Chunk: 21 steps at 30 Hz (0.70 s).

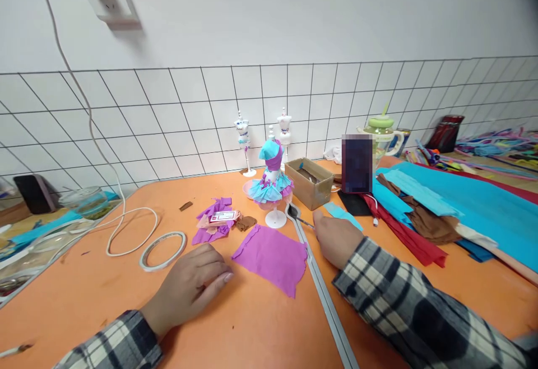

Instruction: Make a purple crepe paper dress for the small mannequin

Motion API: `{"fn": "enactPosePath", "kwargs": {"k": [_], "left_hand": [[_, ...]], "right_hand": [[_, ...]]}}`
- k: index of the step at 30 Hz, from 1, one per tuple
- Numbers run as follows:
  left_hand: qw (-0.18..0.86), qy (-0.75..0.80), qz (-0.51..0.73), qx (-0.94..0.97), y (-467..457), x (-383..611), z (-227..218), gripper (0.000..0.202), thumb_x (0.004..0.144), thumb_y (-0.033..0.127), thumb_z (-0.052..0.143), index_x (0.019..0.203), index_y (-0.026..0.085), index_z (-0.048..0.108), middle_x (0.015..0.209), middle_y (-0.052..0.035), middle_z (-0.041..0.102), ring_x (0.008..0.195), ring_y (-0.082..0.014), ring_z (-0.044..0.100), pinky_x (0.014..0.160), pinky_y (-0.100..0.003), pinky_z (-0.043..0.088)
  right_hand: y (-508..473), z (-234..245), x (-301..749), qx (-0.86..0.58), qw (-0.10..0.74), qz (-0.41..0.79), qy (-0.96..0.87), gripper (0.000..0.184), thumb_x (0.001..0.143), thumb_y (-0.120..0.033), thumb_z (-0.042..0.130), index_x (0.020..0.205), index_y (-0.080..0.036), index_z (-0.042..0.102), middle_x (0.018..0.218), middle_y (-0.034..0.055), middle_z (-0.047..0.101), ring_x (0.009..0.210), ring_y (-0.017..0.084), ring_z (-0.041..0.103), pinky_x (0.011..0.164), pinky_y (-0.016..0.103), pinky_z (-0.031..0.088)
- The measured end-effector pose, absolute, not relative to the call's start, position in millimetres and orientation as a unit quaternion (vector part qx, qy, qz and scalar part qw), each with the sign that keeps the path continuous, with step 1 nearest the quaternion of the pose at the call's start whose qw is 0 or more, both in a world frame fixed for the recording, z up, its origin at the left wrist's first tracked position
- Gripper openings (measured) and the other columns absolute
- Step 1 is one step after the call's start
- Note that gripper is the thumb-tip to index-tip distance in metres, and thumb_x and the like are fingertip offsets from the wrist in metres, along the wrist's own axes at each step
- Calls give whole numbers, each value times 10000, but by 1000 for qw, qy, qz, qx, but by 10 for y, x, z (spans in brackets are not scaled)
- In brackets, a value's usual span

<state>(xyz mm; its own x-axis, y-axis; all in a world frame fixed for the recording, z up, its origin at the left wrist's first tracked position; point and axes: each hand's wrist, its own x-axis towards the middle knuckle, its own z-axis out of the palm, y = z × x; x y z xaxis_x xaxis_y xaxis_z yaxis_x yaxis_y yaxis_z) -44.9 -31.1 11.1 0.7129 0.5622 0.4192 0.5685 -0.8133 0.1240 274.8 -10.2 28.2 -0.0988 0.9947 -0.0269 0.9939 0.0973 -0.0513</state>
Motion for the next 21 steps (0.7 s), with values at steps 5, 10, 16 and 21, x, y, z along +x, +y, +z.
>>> {"fn": "enactPosePath", "kwargs": {"k": [5, 10, 16, 21], "left_hand": [[-129, -349, -298, -879, -378, -351, 63, 220, 937, 354, 518, 1009, 215, 673, 855, -50, 694, 748, -174, 615, 682, -285, 495], [-302, -436, -321, -785, -491, 42, -45, 421, 878, 511, 588, 1184, 222, 605, 954, -56, 720, 681, -158, 621, 603, -255, 501], [-305, -445, -262, -800, -562, 169, -4, 248, 962, 359, 471, 951, 233, 685, 847, -21, 739, 749, -165, 668, 680, -251, 511], [-205, -470, -259, -819, -552, 8, 71, 295, 949, 329, 448, 817, 213, 685, 750, -43, 716, 699, -189, 658, 661, -284, 519]], "right_hand": [[-345, 162, 2391, -466, 381, 282, -748, 388, 928, -100, 353, 1298, -206, 401, 1042, 89, 645, 811, 151, 643, 684, 265, 505], [-530, -101, 2014, -343, 416, 541, -645, 368, 939, -175, 376, 1297, -255, 404, 986, 31, 662, 797, 130, 669, 660, 268, 591], [-595, -50, 2044, -411, 339, 479, -698, 429, 925, -183, 424, 1348, -255, 404, 953, 43, 702, 831, 164, 691, 641, 250, 571], [-574, -42, 2150, -424, 253, 415, -765, 662, 854, -76, 451, 1479, -234, 304, 937, 45, 711, 757, 132, 673, 647, 213, 501]]}}
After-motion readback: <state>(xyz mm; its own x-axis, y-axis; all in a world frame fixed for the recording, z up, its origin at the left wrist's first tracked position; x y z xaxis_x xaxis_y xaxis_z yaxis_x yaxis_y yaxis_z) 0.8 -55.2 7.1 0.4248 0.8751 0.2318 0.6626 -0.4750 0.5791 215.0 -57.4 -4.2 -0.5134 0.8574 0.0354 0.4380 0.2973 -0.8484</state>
